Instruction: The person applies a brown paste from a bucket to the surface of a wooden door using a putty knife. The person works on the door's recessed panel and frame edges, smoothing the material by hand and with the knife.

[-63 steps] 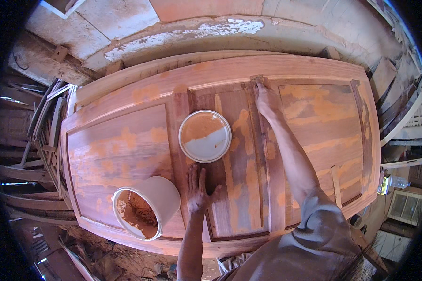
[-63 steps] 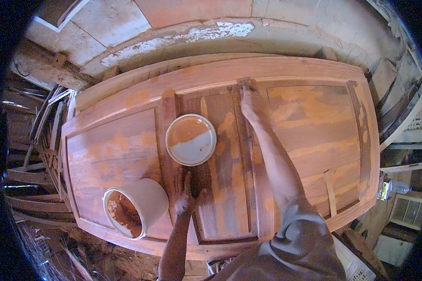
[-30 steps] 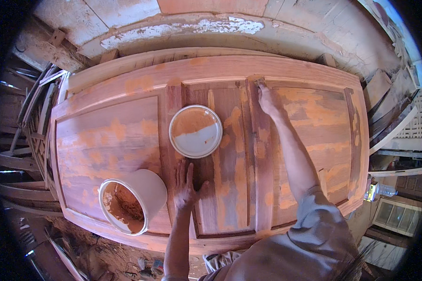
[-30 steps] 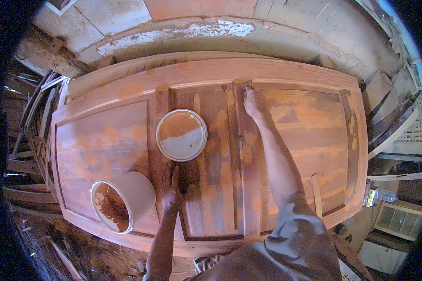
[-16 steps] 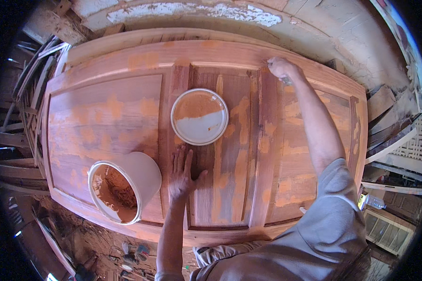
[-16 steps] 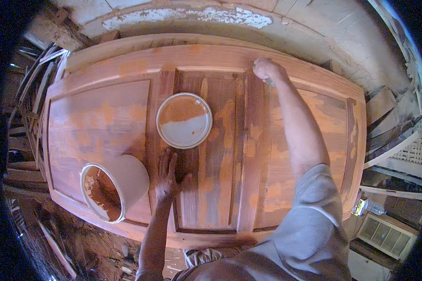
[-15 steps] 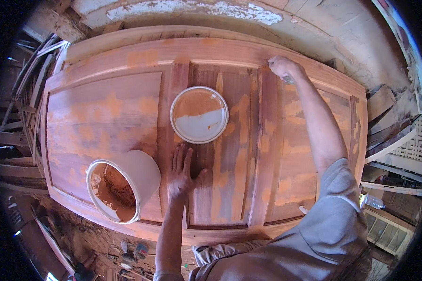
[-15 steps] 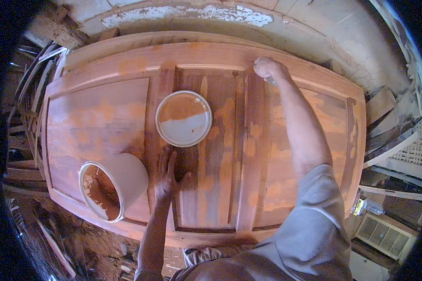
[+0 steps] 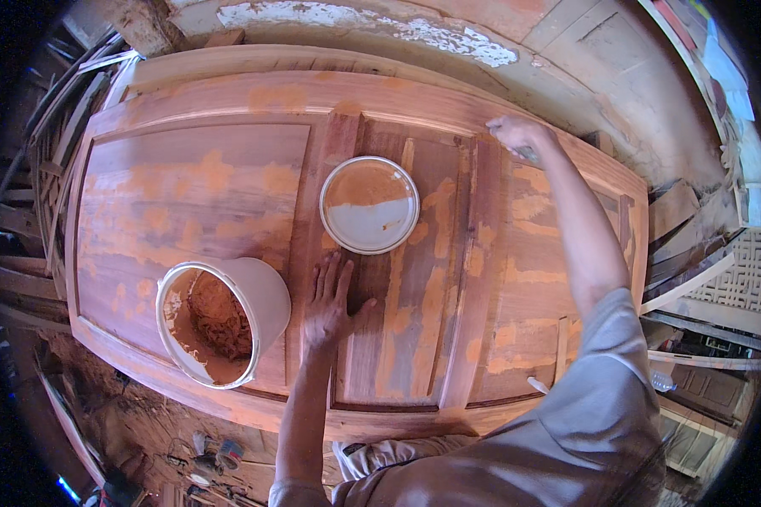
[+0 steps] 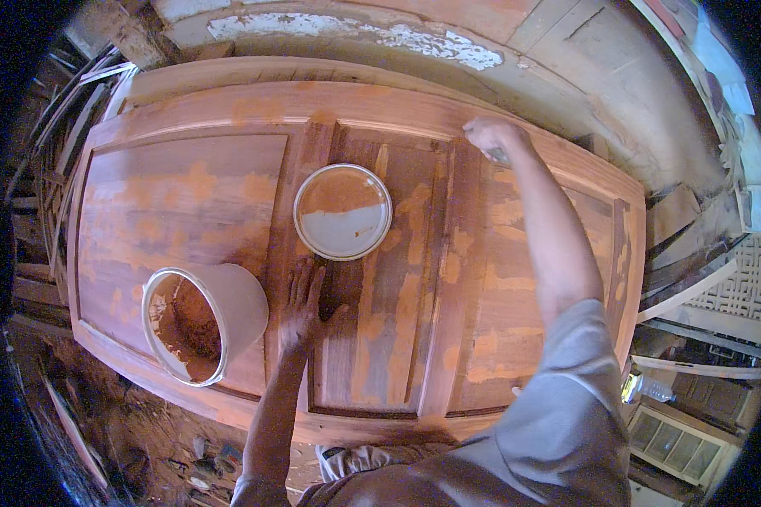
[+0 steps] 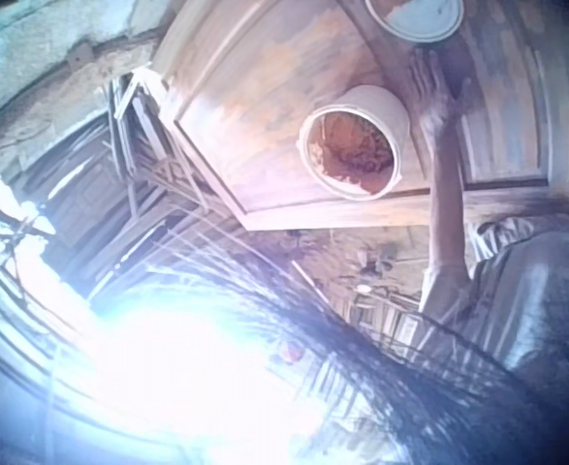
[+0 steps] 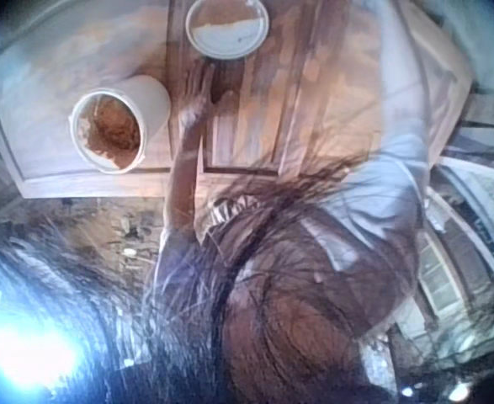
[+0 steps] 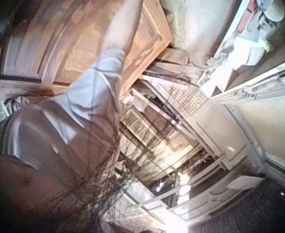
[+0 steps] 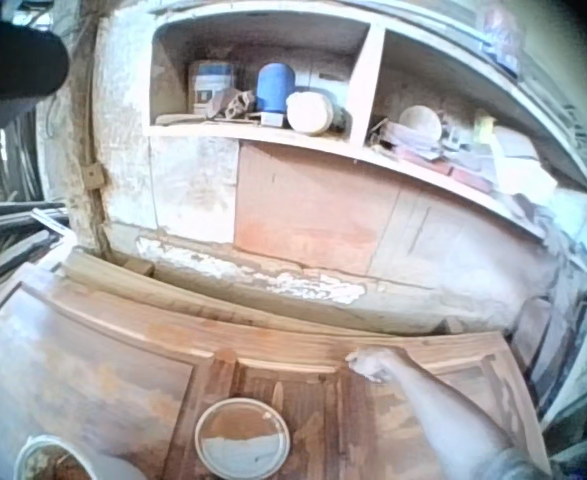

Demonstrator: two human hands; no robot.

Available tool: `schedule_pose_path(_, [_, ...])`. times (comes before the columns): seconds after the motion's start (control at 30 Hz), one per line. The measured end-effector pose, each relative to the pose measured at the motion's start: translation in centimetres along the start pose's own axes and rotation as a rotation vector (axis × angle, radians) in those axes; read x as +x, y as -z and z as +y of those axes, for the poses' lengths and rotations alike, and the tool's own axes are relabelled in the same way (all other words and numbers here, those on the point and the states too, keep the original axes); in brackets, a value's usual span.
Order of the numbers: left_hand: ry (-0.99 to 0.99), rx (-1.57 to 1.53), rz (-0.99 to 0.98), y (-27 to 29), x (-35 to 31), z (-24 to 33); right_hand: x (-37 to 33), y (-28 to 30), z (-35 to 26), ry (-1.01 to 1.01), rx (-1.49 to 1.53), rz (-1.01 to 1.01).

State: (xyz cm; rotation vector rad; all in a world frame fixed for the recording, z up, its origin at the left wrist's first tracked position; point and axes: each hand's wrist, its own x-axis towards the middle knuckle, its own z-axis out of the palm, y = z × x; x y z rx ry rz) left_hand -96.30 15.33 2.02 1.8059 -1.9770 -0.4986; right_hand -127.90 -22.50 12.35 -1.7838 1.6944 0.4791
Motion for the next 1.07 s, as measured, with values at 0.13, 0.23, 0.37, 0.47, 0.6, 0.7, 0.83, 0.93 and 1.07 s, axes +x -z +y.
schedule_pose_path(0.13, [0.002, -0.005, -0.006, 0.1, 0.2, 0.5, 2.4, 0.1, -0.8, -0.082, -0.149, -0.064])
schedule_pose_path(0.23, [0.024, -0.011, 0.003, 0.1, -0.2, 0.3, 1.3, -1.7, 0.1, -0.016, -0.028, -0.06])
schedule_pose_path(0.37, [0.022, 0.063, -0.034, 0.4, 0.2, 0.4, -2.1, -2.5, 0.7, 0.025, -0.111, -0.162])
schedule_pose_path(0.47, [0.013, 0.061, 0.036, 0.5, -0.2, -0.7, -6.0, -4.1, -0.1, 0.012, 0.023, 0.03])
schedule_pose_path(0.6, [-0.006, 0.022, -0.002, -0.4, 0.3, 0.2, -1.6, -8.2, 5.5, 0.152, 0.208, 0.566])
schedule_pose_path(0.7, [0.022, 0.023, -0.023, -0.4, 0.0, 0.0, 2.1, -11.9, 6.0, 0.179, 0.135, 0.748])
schedule_pose_path(0.83, [0.03, 0.052, -0.054, -0.6, 0.0, 0.3, 2.4, -13.2, 6.4, 0.088, 0.142, 0.712])
schedule_pose_path(0.93, [0.021, 0.02, -0.037, -1.2, -0.5, -0.4, 0.8, -12.2, 7.3, 0.205, 0.107, 0.593])
schedule_pose_path(1.07, [0.009, 0.057, -0.031, -0.4, -0.5, -0.6, -2.5, -2.8, 2.0, -0.08, 0.147, 0.036])
